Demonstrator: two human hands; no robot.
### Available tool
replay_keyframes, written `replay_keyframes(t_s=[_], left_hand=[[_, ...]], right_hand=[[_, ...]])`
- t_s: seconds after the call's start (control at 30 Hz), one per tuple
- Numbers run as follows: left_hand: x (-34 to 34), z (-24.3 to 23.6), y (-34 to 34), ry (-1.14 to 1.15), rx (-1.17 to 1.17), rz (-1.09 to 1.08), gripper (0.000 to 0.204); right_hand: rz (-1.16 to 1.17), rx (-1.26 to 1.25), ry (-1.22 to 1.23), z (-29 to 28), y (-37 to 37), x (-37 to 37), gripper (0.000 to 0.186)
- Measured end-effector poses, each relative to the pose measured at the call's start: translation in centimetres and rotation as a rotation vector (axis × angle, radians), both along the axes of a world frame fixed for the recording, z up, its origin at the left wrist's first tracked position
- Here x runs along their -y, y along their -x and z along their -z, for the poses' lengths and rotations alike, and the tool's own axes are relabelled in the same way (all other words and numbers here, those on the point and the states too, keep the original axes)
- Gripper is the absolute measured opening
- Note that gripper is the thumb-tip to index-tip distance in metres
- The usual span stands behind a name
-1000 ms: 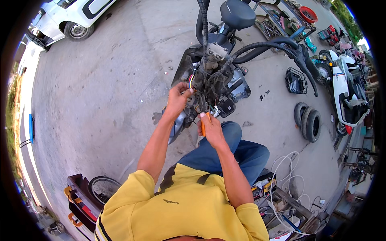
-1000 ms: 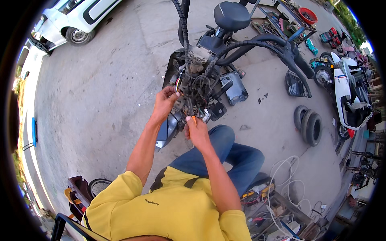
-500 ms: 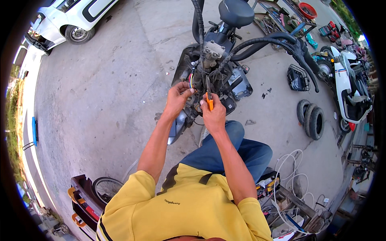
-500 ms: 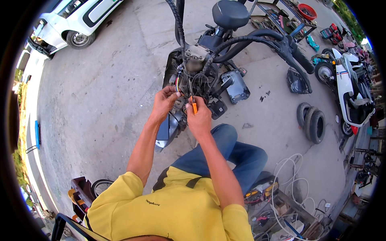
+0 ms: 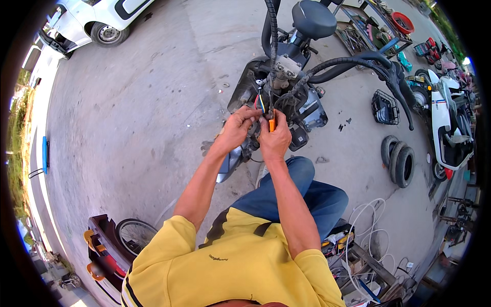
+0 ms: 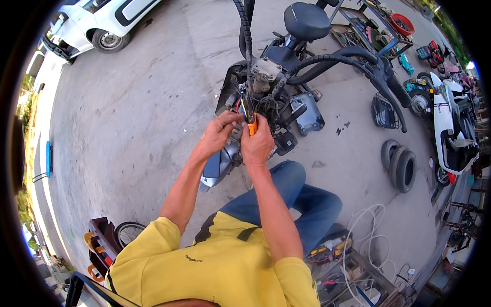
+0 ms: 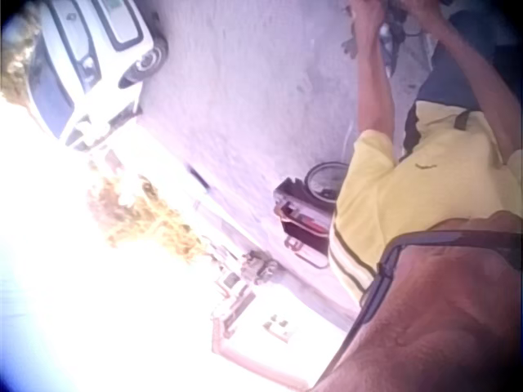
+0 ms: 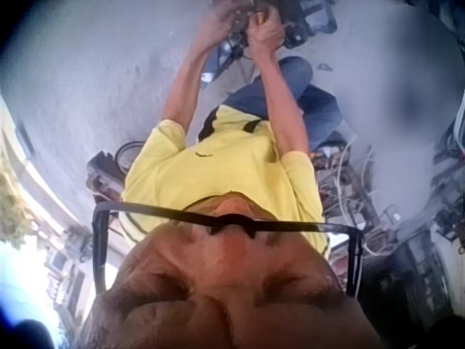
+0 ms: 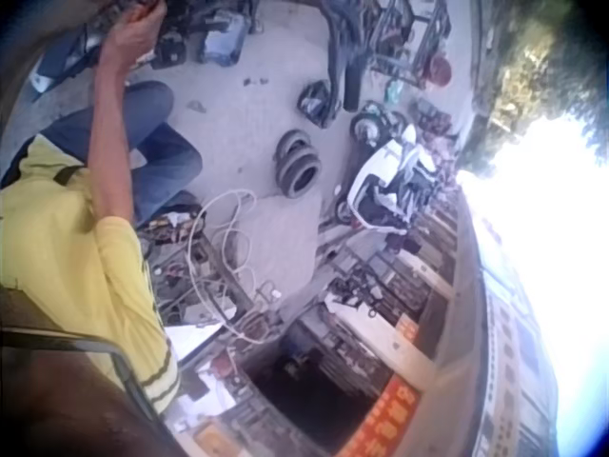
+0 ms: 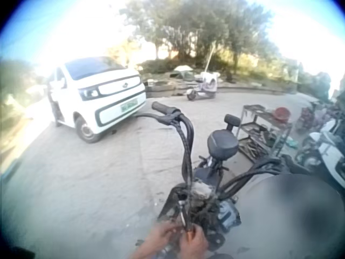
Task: The person sits on the ground and uses pliers to strip and cut wires on a disassembled scooter. They handle the wiring harness and connect or adjust wires near the scooter's frame.
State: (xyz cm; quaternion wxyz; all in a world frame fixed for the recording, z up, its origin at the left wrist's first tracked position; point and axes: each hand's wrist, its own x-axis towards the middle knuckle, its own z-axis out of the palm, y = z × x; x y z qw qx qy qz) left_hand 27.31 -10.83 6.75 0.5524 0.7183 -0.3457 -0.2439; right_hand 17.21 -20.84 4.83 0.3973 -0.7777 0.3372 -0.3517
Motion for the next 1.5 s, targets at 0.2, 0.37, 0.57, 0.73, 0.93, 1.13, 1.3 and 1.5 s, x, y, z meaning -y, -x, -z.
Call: replay_keyframes(t_s=[0.2,0.37,0.57,0.73,0.93,1.13,1.3,1.5], left_hand=[[-0.2,1.1,0.1,0.096,-0.114,-0.131,0.026],[0.3,1.0,0.3,0.063,-0.348,-0.203,0.026],[2.4,2.9,0.4,0.049,-0.282,-0.117,0.022],[3.8,5.0,0.8,0.057,-0.23,-0.275,0.025],[4.0,4.6,1.0,-0.006,-0.265,-0.341,0.028],[4.4,3.5,1.0,-0.055,-0.243,-0.431,0.025],[4.9,4.1,0.9,-0.106,-0.122,-0.509,0.026],[5.0,2.9,0.9,-0.2,-0.124,-0.506,0.027]], right_hand=[[0.02,-0.007,0.047,0.2,-0.7,0.4,0.034],[-0.045,0.061,-0.04,0.1,-0.2,1.0,0.03],[-0.109,0.052,-0.036,0.0,0.1,1.4,0.028],[-0.114,0.138,-0.084,0.4,-0.4,1.0,0.028],[-0.114,0.153,-0.157,0.4,-0.8,0.6,0.03],[-0.123,0.193,-0.222,1.0,-0.9,0.7,0.032],[-0.148,0.189,-0.241,0.9,-0.8,0.9,0.035],[-0.144,0.215,-0.235,1.3,-0.7,1.2,0.037]])
